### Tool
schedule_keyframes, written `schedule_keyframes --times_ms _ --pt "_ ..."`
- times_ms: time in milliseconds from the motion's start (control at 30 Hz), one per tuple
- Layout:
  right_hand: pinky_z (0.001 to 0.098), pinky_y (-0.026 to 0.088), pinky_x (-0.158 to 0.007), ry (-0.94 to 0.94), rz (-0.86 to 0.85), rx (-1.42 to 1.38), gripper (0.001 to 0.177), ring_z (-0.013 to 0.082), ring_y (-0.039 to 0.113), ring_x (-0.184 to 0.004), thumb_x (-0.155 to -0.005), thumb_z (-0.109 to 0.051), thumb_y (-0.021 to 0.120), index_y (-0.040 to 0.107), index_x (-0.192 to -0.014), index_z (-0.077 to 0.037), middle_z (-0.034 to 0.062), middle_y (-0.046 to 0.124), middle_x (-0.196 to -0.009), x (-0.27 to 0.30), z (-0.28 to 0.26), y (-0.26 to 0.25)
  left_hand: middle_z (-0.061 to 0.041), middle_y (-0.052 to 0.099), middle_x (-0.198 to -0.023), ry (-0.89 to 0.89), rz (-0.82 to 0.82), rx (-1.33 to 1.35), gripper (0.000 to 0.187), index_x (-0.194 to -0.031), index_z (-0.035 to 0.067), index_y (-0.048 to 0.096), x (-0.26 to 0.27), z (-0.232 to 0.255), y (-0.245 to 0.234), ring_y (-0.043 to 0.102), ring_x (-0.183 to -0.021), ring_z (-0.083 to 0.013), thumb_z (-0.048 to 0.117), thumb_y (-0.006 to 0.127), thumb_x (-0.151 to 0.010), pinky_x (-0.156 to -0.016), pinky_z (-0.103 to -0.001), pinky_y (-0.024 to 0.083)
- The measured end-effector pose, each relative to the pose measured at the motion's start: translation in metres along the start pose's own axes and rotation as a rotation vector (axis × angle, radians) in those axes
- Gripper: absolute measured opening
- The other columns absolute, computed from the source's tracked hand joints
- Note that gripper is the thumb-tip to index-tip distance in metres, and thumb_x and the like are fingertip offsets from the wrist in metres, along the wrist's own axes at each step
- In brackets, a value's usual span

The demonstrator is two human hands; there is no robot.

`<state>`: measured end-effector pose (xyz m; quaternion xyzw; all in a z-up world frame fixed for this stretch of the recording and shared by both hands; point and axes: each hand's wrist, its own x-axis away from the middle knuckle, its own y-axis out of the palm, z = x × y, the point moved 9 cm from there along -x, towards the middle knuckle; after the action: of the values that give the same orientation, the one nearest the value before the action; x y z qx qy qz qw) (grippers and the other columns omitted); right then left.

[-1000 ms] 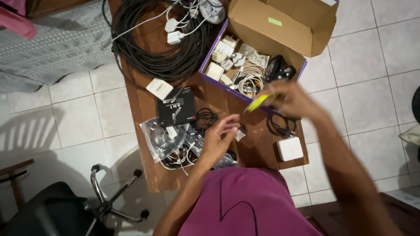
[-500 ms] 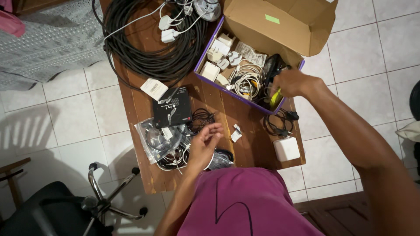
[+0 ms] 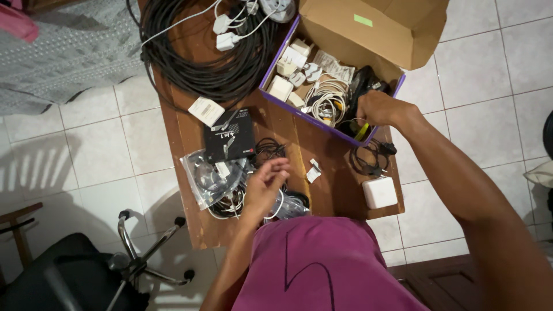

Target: The person sorts through a pile of cables and adapters on a wooden table, picking up items, inspecting connectors, and placing them into a cardboard box. They handle various cables, power adapters, and a small yellow box, organizing them methodically.

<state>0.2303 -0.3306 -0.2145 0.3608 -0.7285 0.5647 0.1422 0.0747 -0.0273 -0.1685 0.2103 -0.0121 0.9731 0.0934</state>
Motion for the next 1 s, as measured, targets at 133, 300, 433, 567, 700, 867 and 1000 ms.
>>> schedule_keyframes --times_ms 133,300,433,567,700,867,1000 --pt "0.0399 0.058 -0.087 -0.074 0.051 0.065 0.018 0.0307 0.074 -0.096 -0.074 -0.001 0.077 0.081 -0.092 -0.005 0.0165 0.078 -0.096 0.002 -0.006 0.001 -0.006 0.075 -0.115 0.076 0.193 -0.129 0.034 -0.129 0.007 0.066 -0.004 -0.002 -0.048 0.069 -0.101 -0.0137 0.006 0.067 -0.096 -0.085 -0.025 0.055" --pt "0.0426 0.057 -0.089 -0.022 0.293 0.165 0.043 0.0339 0.073 -0.096 -0.071 0.004 0.075 0.082 -0.109 -0.014 0.0177 0.076 -0.104 0.028 -0.018 -0.03 -0.007 0.076 -0.114 0.111 0.365 -0.121 0.031 -0.127 0.007 0.065 0.001 -0.014 -0.107 0.071 -0.104 -0.0135 0.005 0.066 -0.096 -0.085 -0.026 0.056" --pt "0.0382 0.06 -0.092 -0.213 0.637 -0.071 0.043 0.0282 0.073 -0.094 -0.081 0.004 0.064 0.078 -0.118 -0.013 0.0128 0.077 -0.113 0.07 -0.082 -0.061 -0.008 0.076 -0.113 0.109 0.394 -0.193 0.03 -0.126 0.006 0.065 0.008 -0.024 -0.123 0.072 -0.102 -0.0154 0.005 0.065 -0.096 -0.086 -0.026 0.058" --pt "0.0371 0.059 -0.085 -0.452 0.403 -0.32 0.033 0.0264 0.074 -0.094 -0.082 -0.01 0.075 0.076 -0.114 -0.01 0.0134 0.075 -0.114 0.059 -0.181 -0.005 -0.008 0.076 -0.115 0.085 0.382 -0.209 0.031 -0.126 0.007 0.066 0.009 -0.022 -0.116 0.072 -0.103 -0.0159 0.007 0.066 -0.095 -0.087 -0.028 0.058" --pt "0.0412 0.056 -0.088 -0.212 0.258 -0.277 0.042 0.0332 0.07 -0.099 -0.083 -0.003 0.073 0.069 -0.125 -0.008 0.0184 0.068 -0.125 0.02 -0.23 0.064 -0.008 0.076 -0.117 0.093 0.377 -0.245 0.031 -0.126 0.008 0.066 0.011 -0.015 -0.106 0.073 -0.106 -0.0168 0.007 0.067 -0.095 -0.087 -0.03 0.057" --pt "0.0397 0.057 -0.082 -0.486 0.569 -0.389 0.033 0.0331 0.071 -0.097 -0.083 -0.008 0.076 0.074 -0.115 -0.009 0.0156 0.074 -0.108 0.023 -0.25 0.063 -0.008 0.076 -0.115 0.106 0.403 -0.224 0.032 -0.125 0.009 0.067 0.016 -0.013 -0.112 0.074 -0.103 -0.0178 0.008 0.068 -0.093 -0.086 -0.03 0.058" --pt "0.0271 0.059 -0.081 -0.337 0.275 -0.915 0.013 0.0156 0.074 -0.089 -0.101 -0.015 0.065 0.071 -0.109 -0.006 0.001 0.077 -0.093 0.004 -0.215 0.073 -0.009 0.076 -0.114 0.185 0.441 -0.268 0.03 -0.124 0.008 0.067 0.024 0.0 -0.121 0.075 -0.102 -0.0174 0.013 0.068 -0.094 -0.084 -0.03 0.059"
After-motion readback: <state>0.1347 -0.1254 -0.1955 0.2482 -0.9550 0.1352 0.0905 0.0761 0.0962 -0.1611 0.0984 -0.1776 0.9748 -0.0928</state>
